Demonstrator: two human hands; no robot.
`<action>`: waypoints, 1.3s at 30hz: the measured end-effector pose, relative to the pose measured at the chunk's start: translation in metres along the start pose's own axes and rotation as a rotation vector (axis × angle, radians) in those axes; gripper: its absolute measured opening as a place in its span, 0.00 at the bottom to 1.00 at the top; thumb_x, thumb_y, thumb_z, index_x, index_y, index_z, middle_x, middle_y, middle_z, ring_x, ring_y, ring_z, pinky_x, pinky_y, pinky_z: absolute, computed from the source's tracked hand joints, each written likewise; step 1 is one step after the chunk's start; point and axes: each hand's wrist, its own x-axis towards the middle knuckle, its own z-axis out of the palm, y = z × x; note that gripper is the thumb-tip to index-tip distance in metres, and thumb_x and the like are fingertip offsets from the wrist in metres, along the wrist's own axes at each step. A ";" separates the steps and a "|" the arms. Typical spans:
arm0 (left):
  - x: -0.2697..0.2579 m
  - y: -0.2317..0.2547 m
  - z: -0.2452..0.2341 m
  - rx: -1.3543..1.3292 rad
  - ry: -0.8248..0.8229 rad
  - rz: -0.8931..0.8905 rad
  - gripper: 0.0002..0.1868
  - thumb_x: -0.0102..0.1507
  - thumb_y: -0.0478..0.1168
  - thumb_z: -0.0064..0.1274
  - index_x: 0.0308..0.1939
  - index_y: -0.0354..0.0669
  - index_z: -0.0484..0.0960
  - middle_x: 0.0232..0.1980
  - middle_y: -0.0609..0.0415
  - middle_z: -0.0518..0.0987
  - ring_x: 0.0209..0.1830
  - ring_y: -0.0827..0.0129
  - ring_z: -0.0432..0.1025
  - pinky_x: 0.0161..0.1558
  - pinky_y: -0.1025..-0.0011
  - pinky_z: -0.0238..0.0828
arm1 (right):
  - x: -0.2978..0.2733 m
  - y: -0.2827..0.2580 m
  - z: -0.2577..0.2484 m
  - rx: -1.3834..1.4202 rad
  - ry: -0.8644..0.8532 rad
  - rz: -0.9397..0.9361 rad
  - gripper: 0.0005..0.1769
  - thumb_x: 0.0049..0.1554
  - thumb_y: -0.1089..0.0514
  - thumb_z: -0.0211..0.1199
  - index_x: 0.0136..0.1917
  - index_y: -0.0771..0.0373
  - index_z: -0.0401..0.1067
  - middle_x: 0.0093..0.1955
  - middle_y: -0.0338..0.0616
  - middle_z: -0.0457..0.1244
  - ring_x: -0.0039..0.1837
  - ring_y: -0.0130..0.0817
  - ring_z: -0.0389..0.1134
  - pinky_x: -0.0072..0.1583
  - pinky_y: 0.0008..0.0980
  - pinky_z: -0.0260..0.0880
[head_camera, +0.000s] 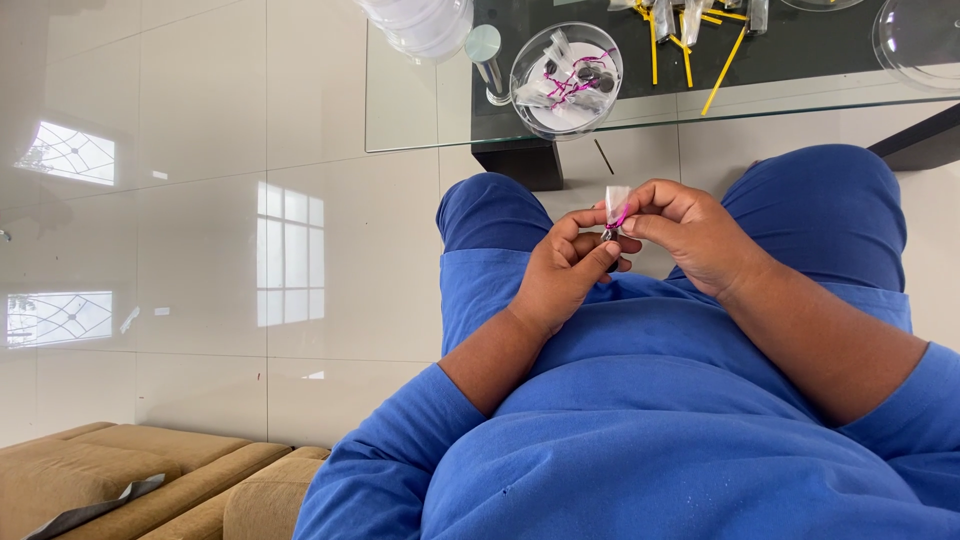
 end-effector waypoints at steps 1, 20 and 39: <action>0.001 -0.003 -0.002 -0.001 0.001 -0.001 0.20 0.69 0.34 0.54 0.65 0.38 0.71 0.45 0.44 0.84 0.42 0.70 0.80 0.39 0.81 0.76 | -0.001 -0.002 0.002 0.000 0.000 0.001 0.07 0.57 0.70 0.65 0.50 0.65 0.74 0.41 0.44 0.67 0.47 0.27 0.66 0.55 0.27 0.68; 0.006 -0.006 -0.012 -0.290 -0.053 -0.209 0.16 0.77 0.45 0.37 0.61 0.41 0.74 0.45 0.39 0.85 0.41 0.58 0.83 0.38 0.74 0.81 | 0.006 0.033 -0.015 -0.088 0.026 -0.107 0.07 0.58 0.70 0.66 0.50 0.66 0.74 0.54 0.49 0.69 0.52 0.24 0.66 0.57 0.28 0.66; 0.007 -0.021 -0.017 -0.231 0.011 -0.080 0.11 0.68 0.36 0.58 0.53 0.37 0.77 0.43 0.42 0.84 0.42 0.63 0.82 0.39 0.77 0.83 | -0.004 0.006 -0.007 -0.473 0.051 -0.301 0.07 0.57 0.66 0.71 0.48 0.64 0.76 0.60 0.49 0.70 0.62 0.40 0.71 0.65 0.42 0.66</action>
